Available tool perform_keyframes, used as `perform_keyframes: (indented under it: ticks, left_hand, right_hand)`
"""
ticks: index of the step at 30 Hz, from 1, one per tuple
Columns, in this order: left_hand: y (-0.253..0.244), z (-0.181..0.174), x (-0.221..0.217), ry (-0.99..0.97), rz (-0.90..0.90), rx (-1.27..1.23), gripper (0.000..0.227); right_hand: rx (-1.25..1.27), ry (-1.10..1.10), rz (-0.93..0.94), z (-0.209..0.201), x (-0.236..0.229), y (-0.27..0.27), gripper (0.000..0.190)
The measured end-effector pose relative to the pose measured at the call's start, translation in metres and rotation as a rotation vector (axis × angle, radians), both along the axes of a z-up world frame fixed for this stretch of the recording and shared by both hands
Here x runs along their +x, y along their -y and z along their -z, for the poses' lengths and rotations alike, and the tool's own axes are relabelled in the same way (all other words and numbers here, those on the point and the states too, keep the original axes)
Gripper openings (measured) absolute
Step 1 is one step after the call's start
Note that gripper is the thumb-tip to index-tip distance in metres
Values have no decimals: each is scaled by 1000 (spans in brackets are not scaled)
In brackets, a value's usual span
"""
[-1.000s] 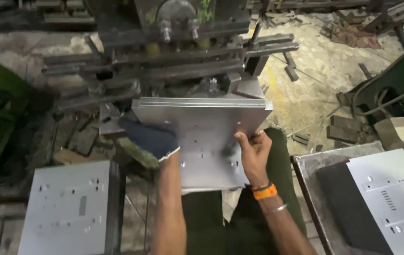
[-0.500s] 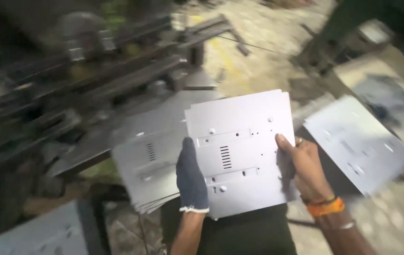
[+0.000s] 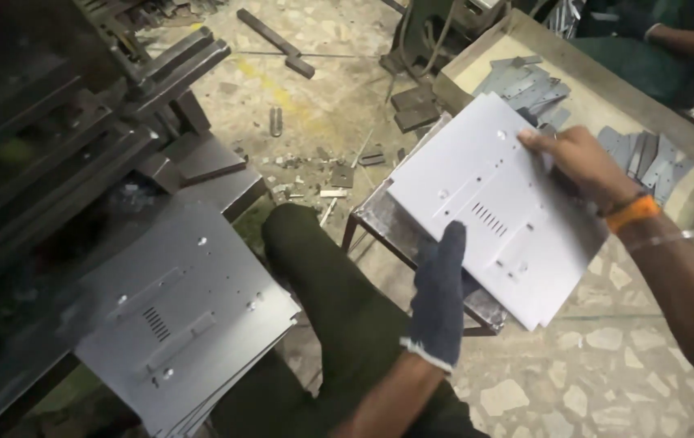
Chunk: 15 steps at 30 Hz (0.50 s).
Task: Placing metal sheets into a press machine for stamping and bending, then stacking the finished components.
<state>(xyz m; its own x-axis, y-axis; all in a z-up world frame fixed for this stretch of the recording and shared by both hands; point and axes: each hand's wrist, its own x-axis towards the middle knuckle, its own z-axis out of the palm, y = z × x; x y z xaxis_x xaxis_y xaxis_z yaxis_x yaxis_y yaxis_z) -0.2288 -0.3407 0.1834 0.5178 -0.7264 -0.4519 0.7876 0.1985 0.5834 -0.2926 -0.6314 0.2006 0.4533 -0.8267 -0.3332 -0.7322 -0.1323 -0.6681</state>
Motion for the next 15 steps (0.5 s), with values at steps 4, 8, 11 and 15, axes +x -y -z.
perform_keyframes:
  ticks: [4,8,11,15]
  left_hand:
    - [49,130,-7,450,194,73,49]
    - [68,167,-6,18,247,213,42]
    - [78,132,8,-407,216,114,30]
    - [118,228,-18,-323,51,-372,35]
  right_hand:
    - [-763,-189,-349,140,-44,126,67]
    - [-1220,-145,-401,202,-9,136,72]
    - [-761,-171,-266,161,4,84,76]
    - [-613,-220,-171,146,6,77,77]
